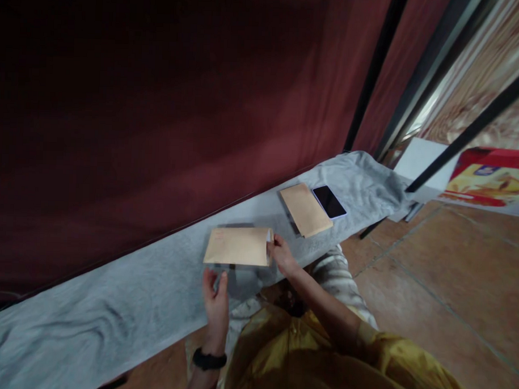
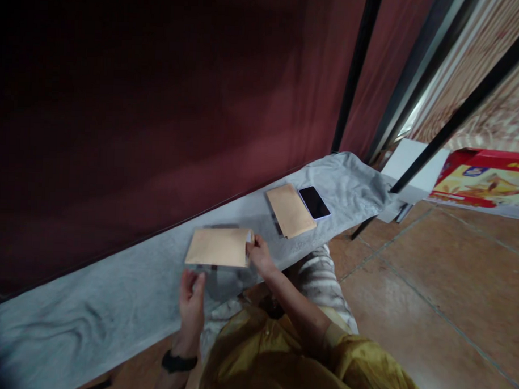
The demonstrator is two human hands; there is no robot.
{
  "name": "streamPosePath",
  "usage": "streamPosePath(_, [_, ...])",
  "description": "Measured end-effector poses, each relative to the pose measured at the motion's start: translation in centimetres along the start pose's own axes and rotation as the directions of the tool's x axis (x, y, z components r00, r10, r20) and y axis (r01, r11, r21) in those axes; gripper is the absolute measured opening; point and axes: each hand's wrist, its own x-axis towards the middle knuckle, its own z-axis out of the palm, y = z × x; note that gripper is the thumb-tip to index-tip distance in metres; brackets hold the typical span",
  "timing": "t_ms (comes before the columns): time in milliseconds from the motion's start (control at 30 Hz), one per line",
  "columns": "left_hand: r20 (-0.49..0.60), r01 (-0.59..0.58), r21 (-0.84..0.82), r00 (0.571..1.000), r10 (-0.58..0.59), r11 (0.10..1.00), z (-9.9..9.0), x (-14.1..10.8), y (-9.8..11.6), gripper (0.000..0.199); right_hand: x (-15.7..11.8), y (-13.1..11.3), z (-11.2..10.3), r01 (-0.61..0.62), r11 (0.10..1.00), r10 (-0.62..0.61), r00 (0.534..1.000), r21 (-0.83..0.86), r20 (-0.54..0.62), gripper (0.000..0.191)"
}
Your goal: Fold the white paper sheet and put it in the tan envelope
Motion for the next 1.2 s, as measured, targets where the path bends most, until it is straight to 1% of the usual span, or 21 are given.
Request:
streamPosePath(33, [0.067,0.184,-0.163,0.982,-0.175,0.969,0.9,-0.8,0.1,0.058,-0.2,0.0,0.1,-0.002,1.0,0.002,1.0,0.022,-0.015,0.014])
streamPosePath(67, [0.206,0.361,-0.283,0.928,-0.311,0.889,1.8,-1.5,0.3,0.052,-0.4,0.1,0.2,-0.006,0.999,0.007,1.0,0.047,-0.027,0.015])
streamPosePath(100, [0.341,0.493,-0.344,0.859,-0.383,0.799,2.8,-2.1,0.7,0.045,-0.6,0.1,0.3,-0.01,0.997,0.012,0.999,0.07,-0.036,0.017])
streamPosePath(133, [0.411,0.552,-0.387,0.82,-0.399,0.738,3.8,-2.6,1.1,0.038,-0.9,0.1,0.4,-0.012,0.996,0.016,0.999,0.089,-0.041,0.019])
streamPosePath(167, [0.439,0.569,-0.431,0.81,-0.388,0.7,4.8,-3.0,1.6,0.032,-1.1,0.2,0.5,-0.013,0.994,0.018,0.999,0.106,-0.043,0.021])
streamPosePath(233, [0.441,0.581,-0.491,0.808,-0.39,0.648,6.4,-3.3,2.3,0.026,-1.6,0.1,0.5,-0.013,0.991,0.019,0.999,0.132,-0.046,0.023])
streamPosePath(300, [0.419,0.585,-0.515,0.81,-0.411,0.626,7.4,-3.3,2.8,0.023,-1.9,-0.1,0.3,-0.011,0.989,0.018,0.999,0.15,-0.045,0.025])
streamPosePath(400, [0.397,0.58,-0.5,0.814,-0.424,0.643,7.9,-2.8,2.8,0.021,-2.2,-0.6,-0.3,-0.006,0.987,0.011,1.0,0.161,-0.028,0.027])
streamPosePath(567, [0.346,0.526,-0.43,0.847,-0.404,0.734,7.1,-1.8,2.5,0.023,-2.6,-1.0,-0.8,-0.032,0.99,0.03,0.999,0.136,0.023,0.027])
streamPosePath(700, [0.307,0.43,-0.29,0.888,-0.343,0.855,6.5,-0.2,2.4,0.022,-2.5,-0.6,-1.0,-0.081,0.994,0.076,0.995,0.075,0.058,0.029])
streamPosePath(800, [0.291,0.363,-0.183,0.908,-0.303,0.914,6.3,1.6,2.2,0.022,-1.9,0.0,-1.3,-0.11,0.994,0.11,0.992,0.003,0.063,0.027])
streamPosePath(967, [0.299,0.357,-0.138,0.904,-0.304,0.924,6.5,4.0,1.6,0.028,-1.0,1.1,-2.2,-0.117,0.979,0.13,0.989,-0.169,0.067,0.021])
streamPosePath(1100, [0.258,0.334,-0.139,0.921,-0.292,0.932,6.5,5.0,1.0,0.033,-1.1,1.4,-3.1,-0.033,0.939,0.074,0.991,-0.342,0.109,0.016])
streamPosePath(1133, [0.236,0.308,-0.126,0.933,-0.273,0.943,6.3,5.2,0.8,0.036,-1.2,1.3,-3.3,0.001,0.923,0.047,0.992,-0.385,0.114,0.017])
streamPosePath(1200, [0.188,0.193,-0.014,0.964,-0.187,0.981,5.9,5.3,0.6,0.044,-1.3,1.0,-3.7,0.068,0.881,-0.011,0.992,-0.468,0.124,0.025])
